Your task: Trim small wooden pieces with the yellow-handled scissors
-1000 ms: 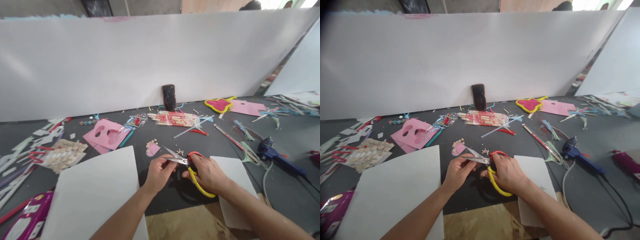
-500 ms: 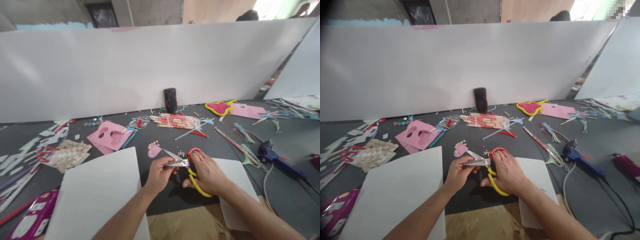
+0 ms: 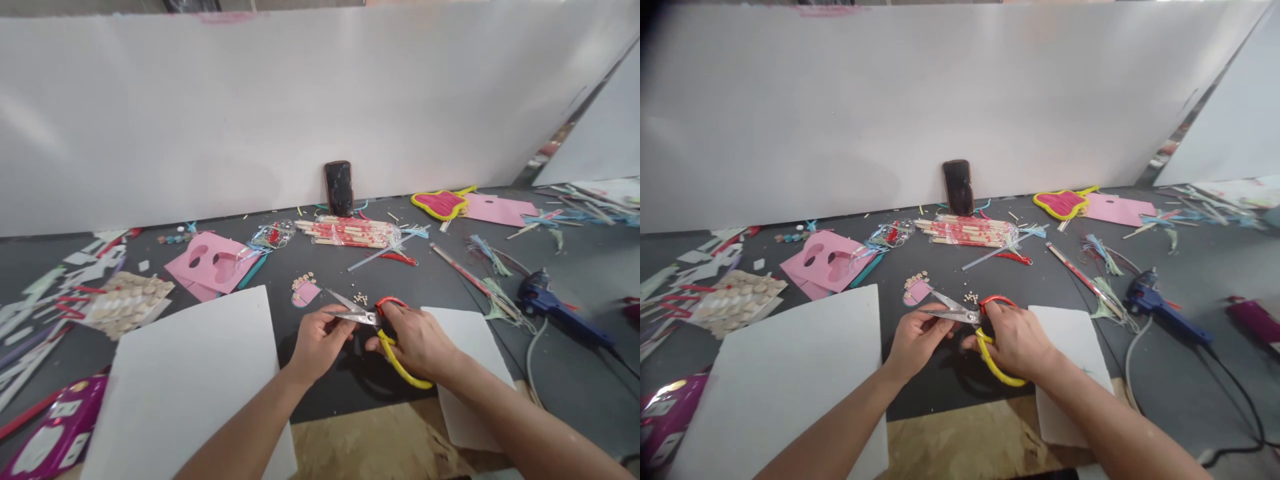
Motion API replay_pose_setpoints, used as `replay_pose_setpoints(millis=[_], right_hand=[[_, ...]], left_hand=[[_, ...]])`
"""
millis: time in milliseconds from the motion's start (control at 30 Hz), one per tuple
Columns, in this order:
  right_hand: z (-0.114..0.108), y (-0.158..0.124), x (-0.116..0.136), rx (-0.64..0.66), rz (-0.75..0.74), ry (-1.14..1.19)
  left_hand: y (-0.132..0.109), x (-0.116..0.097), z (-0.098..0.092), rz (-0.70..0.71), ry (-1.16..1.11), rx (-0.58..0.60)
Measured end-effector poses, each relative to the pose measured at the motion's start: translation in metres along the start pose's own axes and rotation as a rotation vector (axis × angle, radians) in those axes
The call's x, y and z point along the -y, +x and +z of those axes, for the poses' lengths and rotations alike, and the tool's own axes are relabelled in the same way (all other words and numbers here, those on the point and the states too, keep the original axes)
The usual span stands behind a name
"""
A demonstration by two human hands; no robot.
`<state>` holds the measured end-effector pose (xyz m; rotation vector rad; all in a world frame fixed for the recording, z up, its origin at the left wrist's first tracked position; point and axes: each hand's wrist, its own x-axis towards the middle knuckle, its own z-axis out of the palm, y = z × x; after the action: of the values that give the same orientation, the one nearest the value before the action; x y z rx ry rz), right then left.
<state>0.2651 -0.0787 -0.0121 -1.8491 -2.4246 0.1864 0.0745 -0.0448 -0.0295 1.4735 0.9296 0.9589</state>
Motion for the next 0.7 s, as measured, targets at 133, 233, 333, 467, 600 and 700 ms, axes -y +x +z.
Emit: replay_pose_setpoints(millis=[133, 233, 333, 467, 600, 700], right_hand=[[0.0021, 0.0019, -0.001, -0.054, -0.007, 0.003], [0.0019, 0.0033, -0.0009, -0.121, -0.042, 0.02], [0.0016, 0.0035, -0.0003, -0.153, -0.077, 0.048], [0.0002, 0.0023, -0.0003, -0.166, -0.118, 0.086], [-0.0022, 0.001, -0.0004, -0.19, -0.136, 0.113], [-0.0023, 0.0015, -0.0009, -0.214, -0.147, 0.122]], left_hand=[[0.0011, -0.0017, 0.0005, -0.008, 0.011, -0.026], [0.0012, -0.004, -0.0011, 0.0, 0.002, -0.028], [0.0005, -0.0044, -0.0027, 0.004, 0.005, -0.021], [-0.0009, -0.0036, -0.0033, -0.005, 0.009, 0.007], [-0.0017, -0.0061, -0.0037, 0.003, 0.03, 0.043], [-0.002, -0.0088, -0.0043, 0.016, 0.061, 0.056]])
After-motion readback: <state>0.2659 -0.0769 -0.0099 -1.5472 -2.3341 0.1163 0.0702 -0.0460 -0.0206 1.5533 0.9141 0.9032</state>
